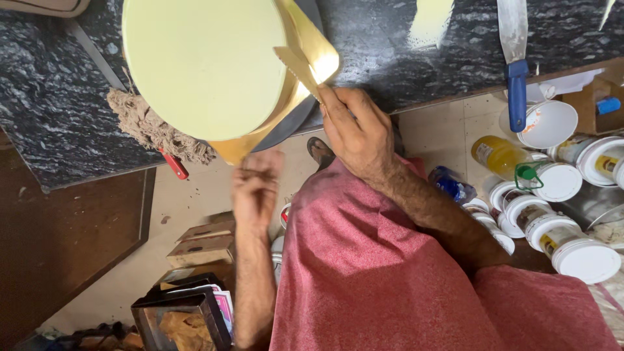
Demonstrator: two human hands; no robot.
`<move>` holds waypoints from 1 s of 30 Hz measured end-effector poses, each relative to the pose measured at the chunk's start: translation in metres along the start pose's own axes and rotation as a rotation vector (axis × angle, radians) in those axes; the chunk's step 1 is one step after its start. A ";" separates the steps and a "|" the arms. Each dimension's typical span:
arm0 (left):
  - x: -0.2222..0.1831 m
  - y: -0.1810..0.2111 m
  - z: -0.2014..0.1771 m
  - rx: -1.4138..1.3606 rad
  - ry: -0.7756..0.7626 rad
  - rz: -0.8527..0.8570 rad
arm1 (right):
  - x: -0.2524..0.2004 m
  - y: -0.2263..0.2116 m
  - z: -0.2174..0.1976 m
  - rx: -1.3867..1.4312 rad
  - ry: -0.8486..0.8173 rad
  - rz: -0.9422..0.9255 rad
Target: The person applies cream to the sides of a cake using a scraper and a palette knife, smoothing the surface and edges.
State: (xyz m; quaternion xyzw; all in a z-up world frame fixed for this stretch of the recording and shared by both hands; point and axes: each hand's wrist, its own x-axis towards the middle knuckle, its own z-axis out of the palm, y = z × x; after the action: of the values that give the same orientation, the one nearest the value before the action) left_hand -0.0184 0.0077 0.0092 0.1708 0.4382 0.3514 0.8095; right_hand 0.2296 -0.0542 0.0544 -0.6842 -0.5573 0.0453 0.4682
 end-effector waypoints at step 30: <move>0.005 0.001 0.024 0.283 0.150 0.010 | 0.006 -0.009 0.000 0.006 0.005 0.025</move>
State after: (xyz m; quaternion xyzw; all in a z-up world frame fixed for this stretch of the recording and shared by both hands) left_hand 0.0032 0.0129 0.0202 0.2585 0.5417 0.3022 0.7405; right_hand 0.2255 -0.0500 0.0636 -0.6898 -0.5473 0.0510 0.4712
